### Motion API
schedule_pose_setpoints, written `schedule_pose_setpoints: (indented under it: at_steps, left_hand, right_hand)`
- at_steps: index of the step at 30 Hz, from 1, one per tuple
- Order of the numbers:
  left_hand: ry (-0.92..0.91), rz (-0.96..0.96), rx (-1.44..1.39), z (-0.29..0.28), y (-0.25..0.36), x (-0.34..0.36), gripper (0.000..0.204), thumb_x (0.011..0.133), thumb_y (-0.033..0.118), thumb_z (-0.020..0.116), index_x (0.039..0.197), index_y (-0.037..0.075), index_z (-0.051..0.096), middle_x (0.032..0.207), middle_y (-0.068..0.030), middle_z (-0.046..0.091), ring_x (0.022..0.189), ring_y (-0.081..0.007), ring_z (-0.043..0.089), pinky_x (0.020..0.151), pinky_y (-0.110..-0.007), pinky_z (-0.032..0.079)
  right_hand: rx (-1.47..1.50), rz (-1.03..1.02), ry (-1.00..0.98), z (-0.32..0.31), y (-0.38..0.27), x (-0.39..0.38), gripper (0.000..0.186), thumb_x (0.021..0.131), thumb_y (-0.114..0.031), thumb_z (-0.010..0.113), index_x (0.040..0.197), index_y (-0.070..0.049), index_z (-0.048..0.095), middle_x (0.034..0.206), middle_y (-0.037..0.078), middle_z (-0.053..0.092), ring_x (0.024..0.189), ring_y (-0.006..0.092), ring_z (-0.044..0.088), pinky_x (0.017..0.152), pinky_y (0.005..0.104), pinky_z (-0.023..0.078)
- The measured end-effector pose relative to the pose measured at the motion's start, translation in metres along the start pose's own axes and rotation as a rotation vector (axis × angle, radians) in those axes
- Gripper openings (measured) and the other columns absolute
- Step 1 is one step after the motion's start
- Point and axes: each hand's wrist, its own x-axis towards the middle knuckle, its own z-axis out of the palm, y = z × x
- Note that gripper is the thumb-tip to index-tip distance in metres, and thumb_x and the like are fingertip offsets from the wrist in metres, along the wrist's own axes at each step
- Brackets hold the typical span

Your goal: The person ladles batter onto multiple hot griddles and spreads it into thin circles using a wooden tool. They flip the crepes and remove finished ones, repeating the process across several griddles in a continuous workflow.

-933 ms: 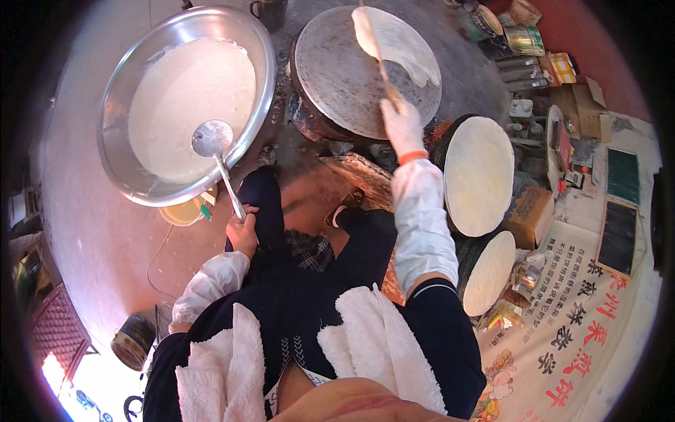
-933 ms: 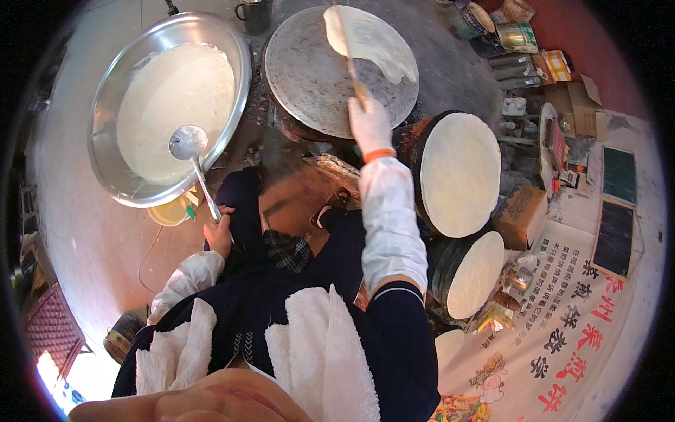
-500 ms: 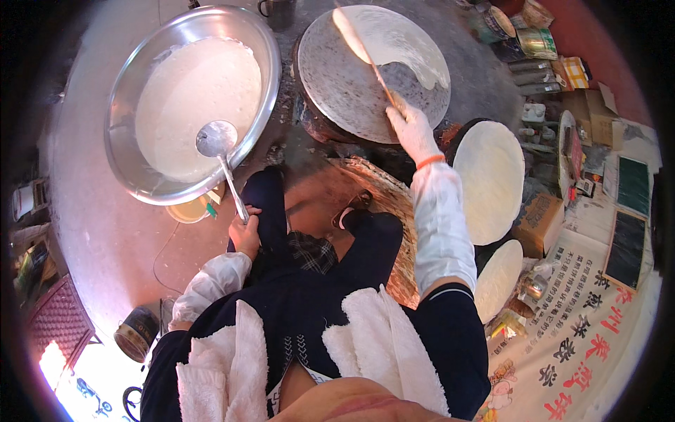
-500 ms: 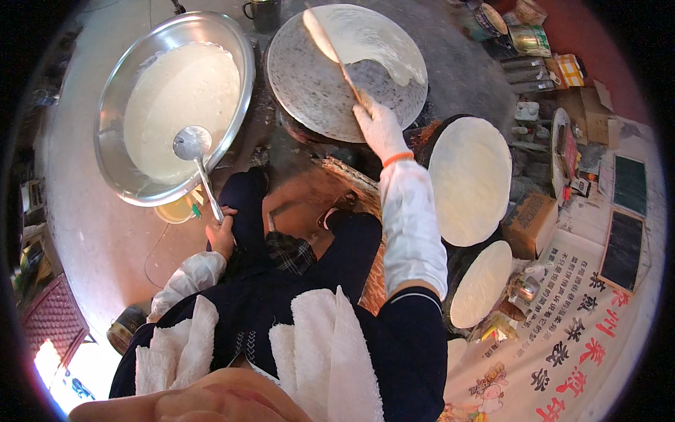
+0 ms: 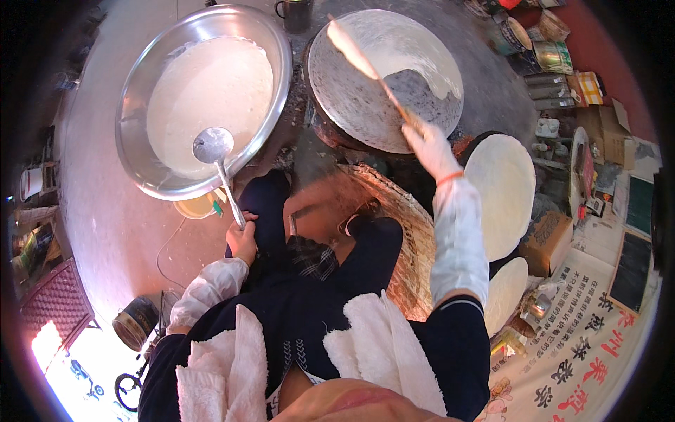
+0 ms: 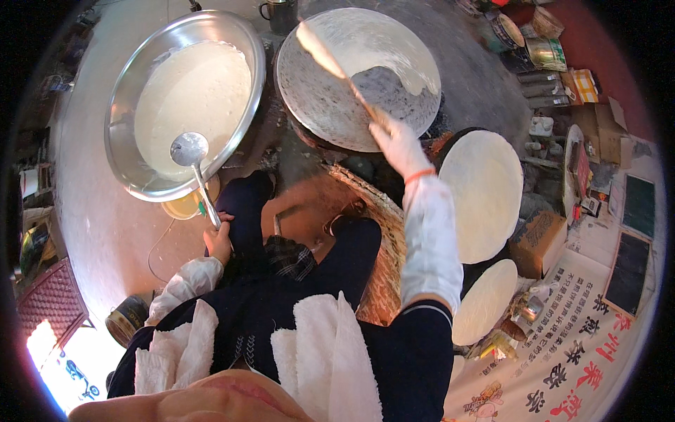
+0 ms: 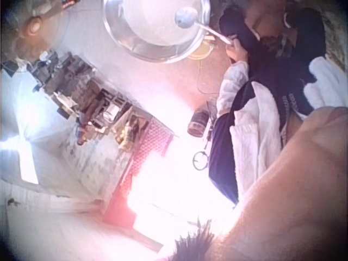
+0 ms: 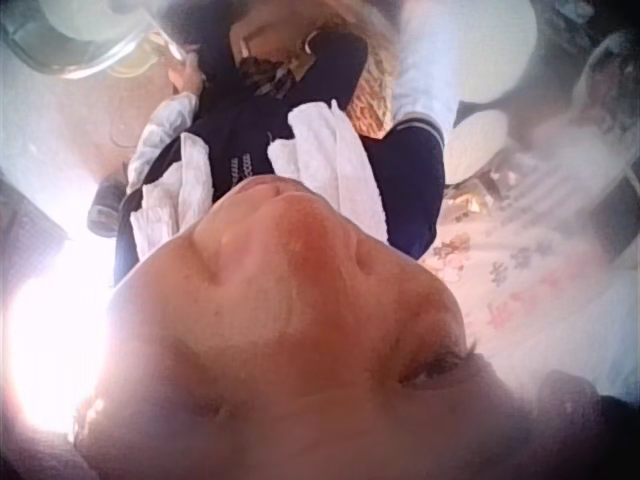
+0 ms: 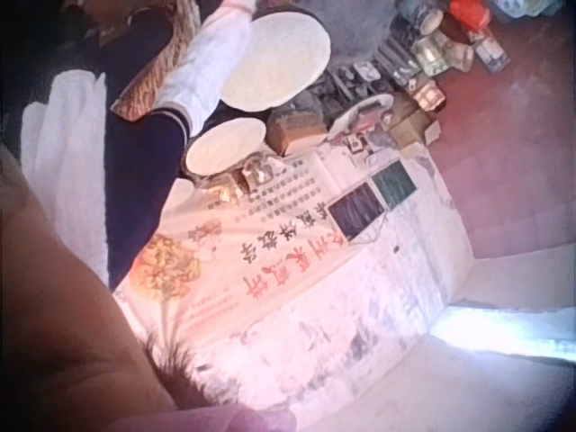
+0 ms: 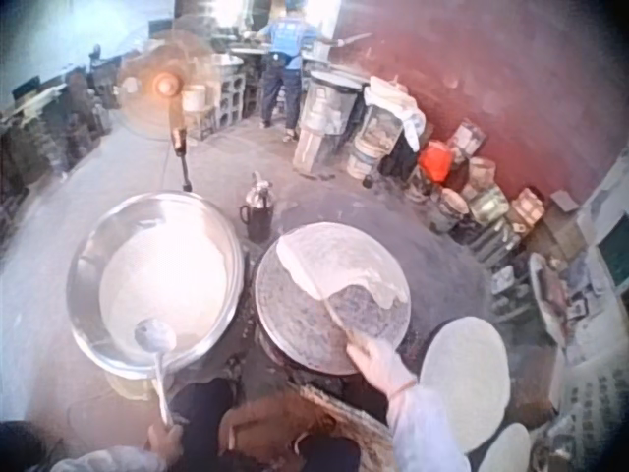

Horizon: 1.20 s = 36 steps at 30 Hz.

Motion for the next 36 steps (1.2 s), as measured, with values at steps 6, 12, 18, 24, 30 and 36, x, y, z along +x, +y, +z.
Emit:
schedule_pose_setpoints:
  at_steps: [6, 12, 18, 24, 30, 36]
  left_hand:
    - [0.032, -0.015, -0.007, 0.001, 0.005, 0.001, 0.021, 0.083, 0.012, 0.061, 0.092, -0.003, 0.072, 0.106, -0.0145, 0.068, 0.108, -0.0265, 0.064, 0.099, -0.036, 0.045]
    - [0.04, -0.013, 0.032, 0.008, 0.006, -0.003, 0.022, 0.083, 0.013, 0.061, 0.092, -0.004, 0.072, 0.105, -0.0146, 0.069, 0.107, -0.0263, 0.064, 0.099, -0.036, 0.045]
    - [0.007, 0.017, -0.001, 0.01, 0.004, 0.001, 0.021, 0.083, 0.012, 0.061, 0.092, -0.002, 0.072, 0.106, -0.0156, 0.068, 0.108, -0.0268, 0.064, 0.099, -0.036, 0.045]
    - [-0.032, 0.004, -0.009, 0.009, 0.018, -0.011, 0.02, 0.084, 0.012, 0.06, 0.092, -0.003, 0.072, 0.108, -0.015, 0.069, 0.108, -0.0264, 0.064, 0.099, -0.035, 0.044]
    - [-0.016, -0.005, -0.079, 0.008, 0.014, -0.006, 0.021, 0.085, 0.014, 0.061, 0.093, -0.002, 0.072, 0.106, -0.0142, 0.069, 0.107, -0.0249, 0.064, 0.098, -0.034, 0.045]
    - [-0.04, 0.036, -0.068, 0.004, 0.0, -0.004, 0.022, 0.085, 0.015, 0.061, 0.093, -0.002, 0.073, 0.106, -0.0155, 0.07, 0.107, -0.0261, 0.065, 0.096, -0.033, 0.045]
  right_hand:
    - [-0.261, -0.011, 0.183, -0.032, -0.013, 0.035, 0.043, 0.096, -0.031, 0.061, 0.129, -0.005, 0.063, 0.12, 0.021, 0.068, 0.114, 0.0353, 0.065, 0.097, 0.0373, 0.049]
    - [-0.259, -0.153, -0.018, -0.015, -0.017, 0.079, 0.041, 0.096, -0.034, 0.061, 0.129, -0.009, 0.064, 0.115, 0.022, 0.068, 0.108, 0.0389, 0.065, 0.093, 0.0395, 0.051]
    - [-0.119, -0.098, -0.019, 0.013, -0.006, -0.042, 0.041, 0.095, -0.027, 0.065, 0.13, -0.004, 0.064, 0.126, 0.017, 0.067, 0.114, 0.027, 0.066, 0.1, 0.0347, 0.048]
    - [0.441, 0.414, 0.226, 0.001, 0.016, -0.045, 0.029, 0.097, -0.037, 0.064, 0.088, -0.01, 0.066, 0.063, -0.006, 0.052, 0.044, 0.0031, 0.04, 0.04, 0.0214, 0.028]
    - [0.537, 0.432, -0.06, 0.033, -0.005, -0.098, 0.041, 0.093, -0.024, 0.067, 0.129, -0.006, 0.066, 0.069, -0.006, 0.055, 0.054, 0.0035, 0.044, 0.048, 0.0213, 0.031]
    - [0.853, 0.351, 0.04, 0.106, -0.102, -0.049, 0.046, 0.086, -0.015, 0.072, 0.131, -0.007, 0.062, 0.079, -0.002, 0.058, 0.058, 0.0099, 0.052, 0.052, 0.0242, 0.041]
